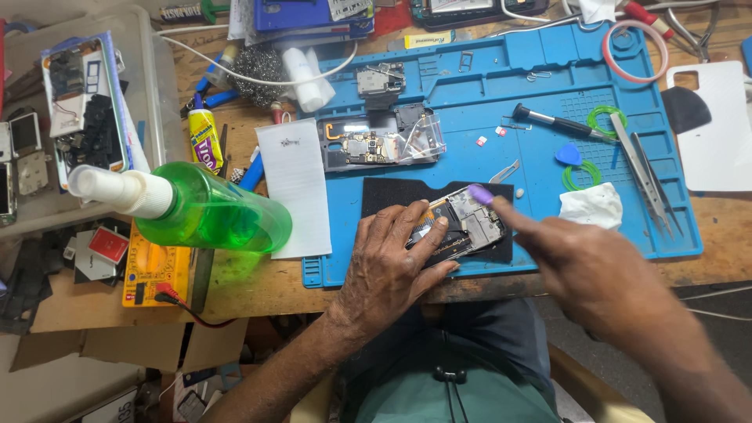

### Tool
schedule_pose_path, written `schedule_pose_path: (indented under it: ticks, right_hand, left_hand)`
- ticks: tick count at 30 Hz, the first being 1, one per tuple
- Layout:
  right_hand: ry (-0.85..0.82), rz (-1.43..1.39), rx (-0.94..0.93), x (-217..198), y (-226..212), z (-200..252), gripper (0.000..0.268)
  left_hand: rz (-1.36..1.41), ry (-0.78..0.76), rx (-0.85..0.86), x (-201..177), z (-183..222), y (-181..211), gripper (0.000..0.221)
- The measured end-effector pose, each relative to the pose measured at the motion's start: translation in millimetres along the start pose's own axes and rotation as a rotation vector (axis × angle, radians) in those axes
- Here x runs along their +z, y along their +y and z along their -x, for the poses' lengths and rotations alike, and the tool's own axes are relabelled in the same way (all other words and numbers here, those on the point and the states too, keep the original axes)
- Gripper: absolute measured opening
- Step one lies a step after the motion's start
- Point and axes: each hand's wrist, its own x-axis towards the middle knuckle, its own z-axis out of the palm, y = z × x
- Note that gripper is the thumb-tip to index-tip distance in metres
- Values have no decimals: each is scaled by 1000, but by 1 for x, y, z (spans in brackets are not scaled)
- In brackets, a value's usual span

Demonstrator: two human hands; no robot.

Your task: The person repairs a mobile phone by using tweezers to remove components from the chassis, cleaning the frame with a cloth, and applying glue from a tube to the perimeter of the device.

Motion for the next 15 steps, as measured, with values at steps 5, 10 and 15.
schedule_pose_path:
  ticks: [5, 10, 15]
  right_hand:
    - [-97, 52, -54, 11, -10, -6, 80]
    - [131, -65, 94, -22, 26, 6, 60]
    - [367, 167, 259, -5, 76, -3, 51]
  left_hand:
    - [-15, 14, 3, -3, -1, 1, 55]
    - [18, -95, 55, -18, -11, -10, 57]
    - [56, -188, 165, -37, -32, -37, 58]
